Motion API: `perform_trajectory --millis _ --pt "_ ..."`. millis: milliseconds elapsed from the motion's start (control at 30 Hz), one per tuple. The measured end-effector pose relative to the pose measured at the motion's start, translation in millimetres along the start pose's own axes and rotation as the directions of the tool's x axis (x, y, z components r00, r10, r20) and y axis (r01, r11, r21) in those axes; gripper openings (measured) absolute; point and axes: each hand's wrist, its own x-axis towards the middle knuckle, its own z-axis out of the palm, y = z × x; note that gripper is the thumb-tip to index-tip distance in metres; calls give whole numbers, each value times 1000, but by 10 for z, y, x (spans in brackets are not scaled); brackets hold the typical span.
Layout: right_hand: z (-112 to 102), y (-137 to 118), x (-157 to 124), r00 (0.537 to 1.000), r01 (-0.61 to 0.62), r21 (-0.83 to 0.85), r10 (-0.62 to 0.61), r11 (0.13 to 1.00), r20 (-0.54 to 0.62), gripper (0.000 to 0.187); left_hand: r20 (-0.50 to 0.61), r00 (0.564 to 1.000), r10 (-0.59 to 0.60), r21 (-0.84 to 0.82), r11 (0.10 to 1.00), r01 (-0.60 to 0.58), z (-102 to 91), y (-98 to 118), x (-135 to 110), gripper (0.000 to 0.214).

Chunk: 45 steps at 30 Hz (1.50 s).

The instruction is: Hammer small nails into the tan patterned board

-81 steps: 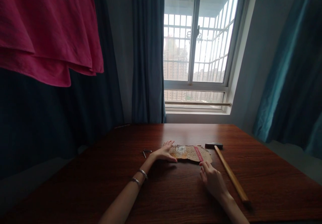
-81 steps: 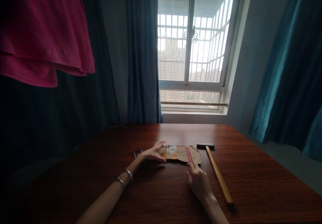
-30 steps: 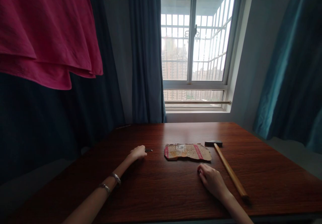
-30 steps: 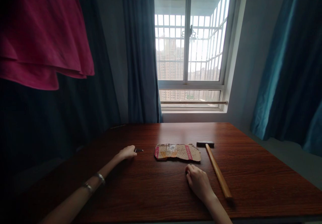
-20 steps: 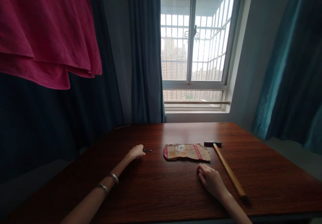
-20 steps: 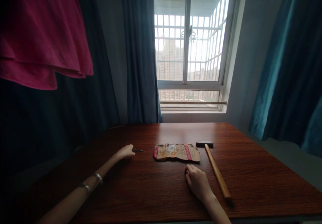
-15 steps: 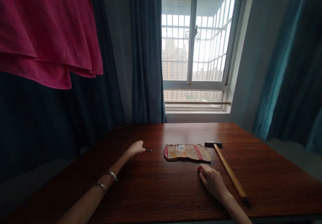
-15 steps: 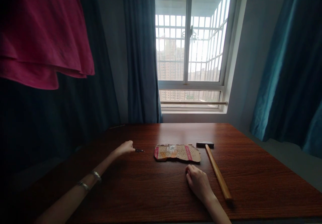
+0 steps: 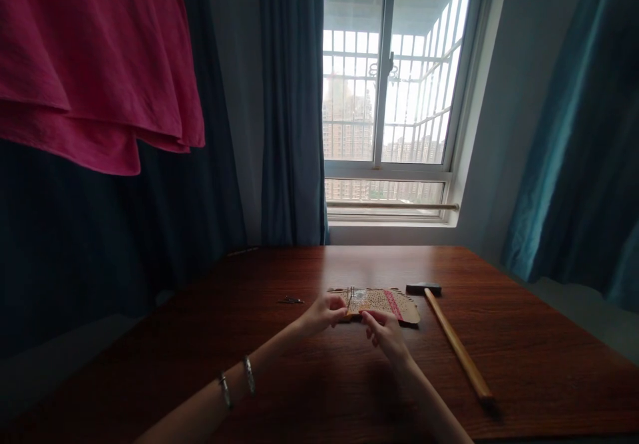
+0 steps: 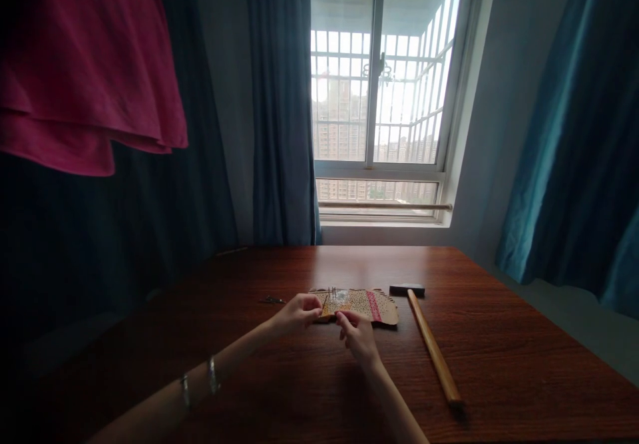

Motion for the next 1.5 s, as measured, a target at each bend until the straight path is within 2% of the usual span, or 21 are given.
perform_trajectory --millis 67,167,433,667,800,900,967,1033,1133,1200,1300,1500 --pt "45 -1 36 1000 -9 74 8 997 16 44 8 998 58 -8 998 -58 135 -5 -10 34" --pt "58 17 66 1000 -6 126 3 992 26 40 12 994 105 6 994 -105 231 10 -14 30" --pt "-11 -8 108 1000 14 132 -13 991 -12 37 -3 993 119 38 992 -118 258 -25 62 27" --pt "-46 -52 203 994 60 52 -65 997 91 34 -8 990 144 26 989 -144 252 -57 129 25" --pt "-59 -116 348 982 92 -37 -85 995 169 38 -15 989 146 39 989 -145 181 40 154 26" --pt "-97 -153 508 983 136 -88 -124 987 132 40 -13 985 172 92 981 -170 -3 86 245 28" --pt "-138 -140 636 986 158 -104 -151 982 76 41 0 986 170 64 984 -169 -177 68 357 31" --pt "-175 -88 766 985 170 -123 -168 978 24 42 -104 985 137 -13 990 -139 -341 2 500 32" --pt "-191 31 927 983 175 -164 -181 971 -20 44 -271 962 -23 -135 991 -14 -472 -161 712 25" --pt "-174 110 993 981 183 -195 -192 964 -26 43 -305 950 -70 -197 980 9 -467 -275 810 26" --pt "-142 193 1024 975 207 -246 -222 947 -31 37 -269 963 -26 -222 974 -36 -383 -399 879 35" --pt "-140 237 967 970 215 -362 -243 907 -32 27 -204 979 -26 14 999 30 -259 -517 904 34"
